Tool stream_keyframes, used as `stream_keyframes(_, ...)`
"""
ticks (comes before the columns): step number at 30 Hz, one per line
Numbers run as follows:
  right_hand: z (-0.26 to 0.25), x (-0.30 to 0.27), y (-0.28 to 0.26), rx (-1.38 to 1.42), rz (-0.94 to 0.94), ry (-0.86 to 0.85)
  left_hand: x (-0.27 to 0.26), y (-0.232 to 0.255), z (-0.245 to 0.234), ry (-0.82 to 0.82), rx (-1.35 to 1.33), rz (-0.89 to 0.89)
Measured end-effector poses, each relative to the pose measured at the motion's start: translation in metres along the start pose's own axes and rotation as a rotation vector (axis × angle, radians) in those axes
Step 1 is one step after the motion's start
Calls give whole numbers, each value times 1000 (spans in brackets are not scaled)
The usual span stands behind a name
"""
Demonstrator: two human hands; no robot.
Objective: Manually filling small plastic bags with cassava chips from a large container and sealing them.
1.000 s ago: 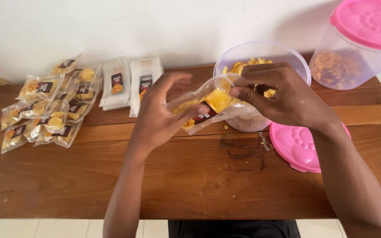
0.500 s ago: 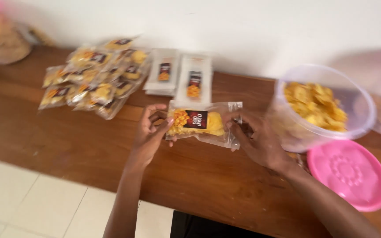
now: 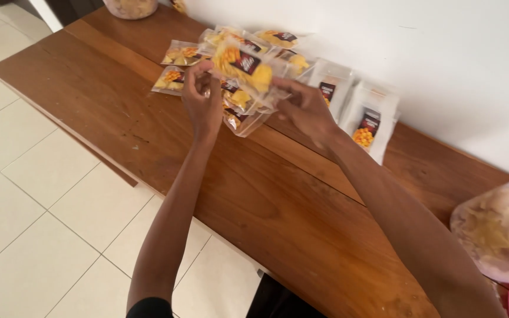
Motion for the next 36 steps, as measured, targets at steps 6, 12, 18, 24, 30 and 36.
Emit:
stream_keyframes(6,74,76,21,110,62,-100,47,-68,-32,151,254,349)
stream_keyframes(12,107,113,49,-507,-255,-147,55,-144,-57,261,964,288)
stream_keyframes(18,101,90,32,-724,-411,-105,51,-144,-51,233,936,163)
stream_keyframes(24,66,-2,0,-927,-468,-68,48,-109,-51,302,950,425)
stream_keyframes(30,-24,-111,18,-1118,-507,-238,3,-16,-15,186,547,828)
stream_keyframes(36,-140,-104,73,-1541,-544,110,-122,34,83,-324,187,1050)
Point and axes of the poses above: each hand's wrist, its own x-axis towards the middle knuckle, its own z-axis out of the palm, y = z × x, the point moved 4 cm from there along x, towards the middle knuckle, and after that the axes turned 9 degrees about y, right-handed, at the moved point
